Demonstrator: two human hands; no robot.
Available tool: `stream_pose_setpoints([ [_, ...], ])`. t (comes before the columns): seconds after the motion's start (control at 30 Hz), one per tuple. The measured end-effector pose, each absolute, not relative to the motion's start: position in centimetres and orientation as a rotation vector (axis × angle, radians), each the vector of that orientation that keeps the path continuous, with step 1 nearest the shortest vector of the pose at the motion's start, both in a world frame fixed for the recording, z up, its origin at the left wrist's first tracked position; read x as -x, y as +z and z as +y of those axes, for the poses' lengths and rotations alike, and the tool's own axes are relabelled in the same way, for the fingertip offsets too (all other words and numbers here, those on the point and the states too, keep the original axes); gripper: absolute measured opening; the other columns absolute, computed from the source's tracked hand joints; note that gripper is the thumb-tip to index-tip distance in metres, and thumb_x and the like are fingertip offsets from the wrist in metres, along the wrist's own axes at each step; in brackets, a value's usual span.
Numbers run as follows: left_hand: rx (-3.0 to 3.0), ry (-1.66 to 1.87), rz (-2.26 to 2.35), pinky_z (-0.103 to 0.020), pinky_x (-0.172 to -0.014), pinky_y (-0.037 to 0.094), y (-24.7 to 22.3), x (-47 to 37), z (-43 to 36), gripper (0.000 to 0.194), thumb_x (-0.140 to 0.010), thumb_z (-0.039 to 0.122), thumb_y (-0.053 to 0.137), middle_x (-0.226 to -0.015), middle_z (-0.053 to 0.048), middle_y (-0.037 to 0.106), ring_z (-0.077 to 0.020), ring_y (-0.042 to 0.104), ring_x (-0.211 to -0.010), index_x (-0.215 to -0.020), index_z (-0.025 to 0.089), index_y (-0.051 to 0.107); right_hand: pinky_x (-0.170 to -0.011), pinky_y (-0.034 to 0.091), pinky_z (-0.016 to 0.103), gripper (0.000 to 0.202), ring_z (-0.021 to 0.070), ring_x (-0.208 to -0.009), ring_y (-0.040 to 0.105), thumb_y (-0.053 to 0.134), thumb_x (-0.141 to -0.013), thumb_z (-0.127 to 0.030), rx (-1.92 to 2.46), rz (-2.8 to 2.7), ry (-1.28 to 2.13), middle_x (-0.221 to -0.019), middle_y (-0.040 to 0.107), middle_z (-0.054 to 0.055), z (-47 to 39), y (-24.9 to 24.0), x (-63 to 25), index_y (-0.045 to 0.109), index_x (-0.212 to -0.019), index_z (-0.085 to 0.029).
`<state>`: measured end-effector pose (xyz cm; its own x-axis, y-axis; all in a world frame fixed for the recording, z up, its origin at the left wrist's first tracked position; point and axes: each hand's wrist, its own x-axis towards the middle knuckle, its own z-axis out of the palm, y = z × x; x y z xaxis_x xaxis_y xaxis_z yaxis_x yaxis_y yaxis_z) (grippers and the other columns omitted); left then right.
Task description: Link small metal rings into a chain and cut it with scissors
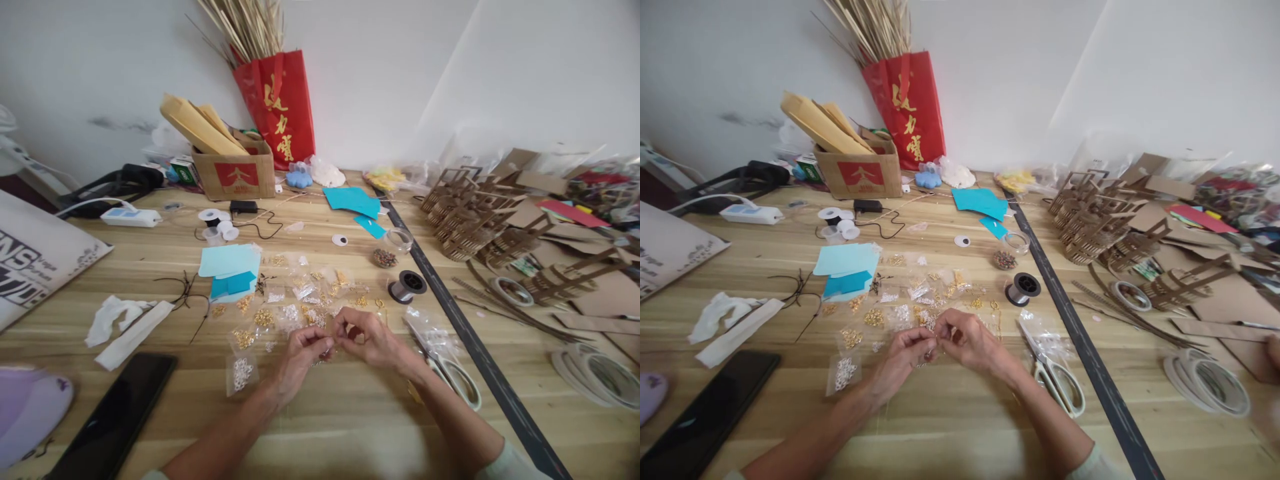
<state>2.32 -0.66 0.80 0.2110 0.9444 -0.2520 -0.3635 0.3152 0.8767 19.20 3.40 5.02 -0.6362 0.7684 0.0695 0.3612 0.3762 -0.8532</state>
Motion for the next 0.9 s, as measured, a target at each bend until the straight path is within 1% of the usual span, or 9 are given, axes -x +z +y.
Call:
stream_pose_setpoints([
  [0.07, -0.767, 1.056, 0.929, -0.026, -0.06, 0.036, 0.8, -2.2, -0.7, 0.022, -0.067, 0.034, 0.073, -0.057, 0.0, 0.056, -0.0115, 0.049, -0.057, -0.064, 0.013, 0.065, -0.057, 0.044, 0.022, 0.002, 0.0114, -0.063, 0.053, 0.055, -0.084, -0.018, 0.937, -2.242, 1.093, -0.076, 0.058, 0.001, 3.3, 5.3, -19.1, 0.056, -0.083, -0.018],
  [0.23, -0.808, 1.094, 0.968, -0.026, -0.063, 0.037, 0.6, -2.0, -0.6, 0.021, -0.071, 0.032, 0.068, -0.06, 0.0, 0.056, -0.012, 0.049, -0.06, -0.064, 0.014, 0.063, -0.058, 0.042, 0.023, 0.008, 0.0119, -0.063, 0.052, 0.052, -0.086, -0.014, 0.955, -2.337, 0.945, -0.077, 0.054, 0.001, 3.1, 5.9, -18.7, 0.057, -0.081, -0.018],
  [0.37, -0.882, 1.103, 0.997, -0.025, -0.065, 0.038, 0.3, -2.0, -0.7, 0.017, -0.074, 0.029, 0.066, -0.061, 0.0, 0.057, -0.0125, 0.05, -0.063, -0.065, 0.014, 0.063, -0.06, 0.041, 0.023, 0.011, 0.0126, -0.065, 0.052, 0.053, -0.089, -0.016, 0.966, -2.428, 0.903, -0.078, 0.053, 0.002, 3.2, 5.7, -18.6, 0.059, -0.08, -0.018],
  [0.6, -0.887, 1.115, 1.012, -0.024, -0.063, 0.038, 0.1, -2.0, -0.7, 0.019, -0.075, 0.031, 0.067, -0.061, 0.0, 0.057, -0.0122, 0.05, -0.062, -0.067, 0.014, 0.063, -0.06, 0.042, 0.023, 0.017, 0.013, -0.067, 0.055, 0.049, -0.092, -0.017, 0.955, -2.57, 0.811, -0.081, 0.054, 0.003, 3.4, 5.1, -18.9, 0.062, -0.082, -0.018],
  [0.63, -0.874, 1.123, 0.998, -0.024, -0.064, 0.039, 0.0, -2.0, -0.8, 0.019, -0.075, 0.031, 0.067, -0.061, 0.001, 0.057, -0.0121, 0.05, -0.062, -0.068, 0.014, 0.064, -0.063, 0.043, 0.023, 0.017, 0.0139, -0.071, 0.056, 0.049, -0.092, -0.017, 0.952, -2.587, 0.787, -0.085, 0.056, 0.004, 3.5, 5.0, -19.0, 0.063, -0.083, -0.019],
  [0.7, -0.836, 1.152, 0.972, -0.024, -0.065, 0.04, -0.1, -2.0, -0.8, 0.017, -0.075, 0.03, 0.068, -0.062, 0.001, 0.058, -0.0119, 0.052, -0.063, -0.07, 0.014, 0.064, -0.07, 0.045, 0.026, 0.016, 0.0174, -0.084, 0.057, 0.05, -0.091, -0.015, 0.919, -2.601, 0.707, -0.096, 0.059, 0.007, 3.5, 5.0, -19.1, 0.064, -0.084, -0.019],
  [0.77, -0.814, 1.165, 0.964, -0.024, -0.066, 0.041, -0.3, -2.0, -0.9, 0.016, -0.075, 0.03, 0.068, -0.065, 0.0, 0.061, -0.0121, 0.053, -0.065, -0.071, 0.014, 0.065, -0.075, 0.045, 0.03, 0.016, 0.0217, -0.097, 0.054, 0.051, -0.09, -0.014, 0.89, -2.606, 0.602, -0.106, 0.061, 0.009, 3.5, 5.1, -19.1, 0.065, -0.083, -0.018],
  [0.8, -0.81, 1.164, 0.965, -0.024, -0.066, 0.041, -0.3, -2.0, -0.9, 0.016, -0.075, 0.03, 0.069, -0.066, 0.0, 0.062, -0.0122, 0.053, -0.065, -0.072, 0.014, 0.066, -0.076, 0.045, 0.031, 0.016, 0.0224, -0.098, 0.053, 0.052, -0.089, -0.014, 0.894, -2.605, 0.573, -0.106, 0.061, 0.009, 3.5, 5.2, -19.1, 0.065, -0.081, -0.018],
  [0.9, -0.825, 1.166, 0.968, -0.025, -0.067, 0.041, -0.3, -2.0, -0.9, 0.016, -0.075, 0.029, 0.069, -0.067, -0.001, 0.063, -0.0127, 0.054, -0.066, -0.072, 0.014, 0.067, -0.069, 0.044, 0.027, 0.017, 0.0173, -0.08, 0.057, 0.051, -0.089, -0.013, 0.987, -2.527, 0.684, -0.093, 0.065, 0.007, 3.5, 5.6, -19.3, 0.065, -0.079, -0.018],
])
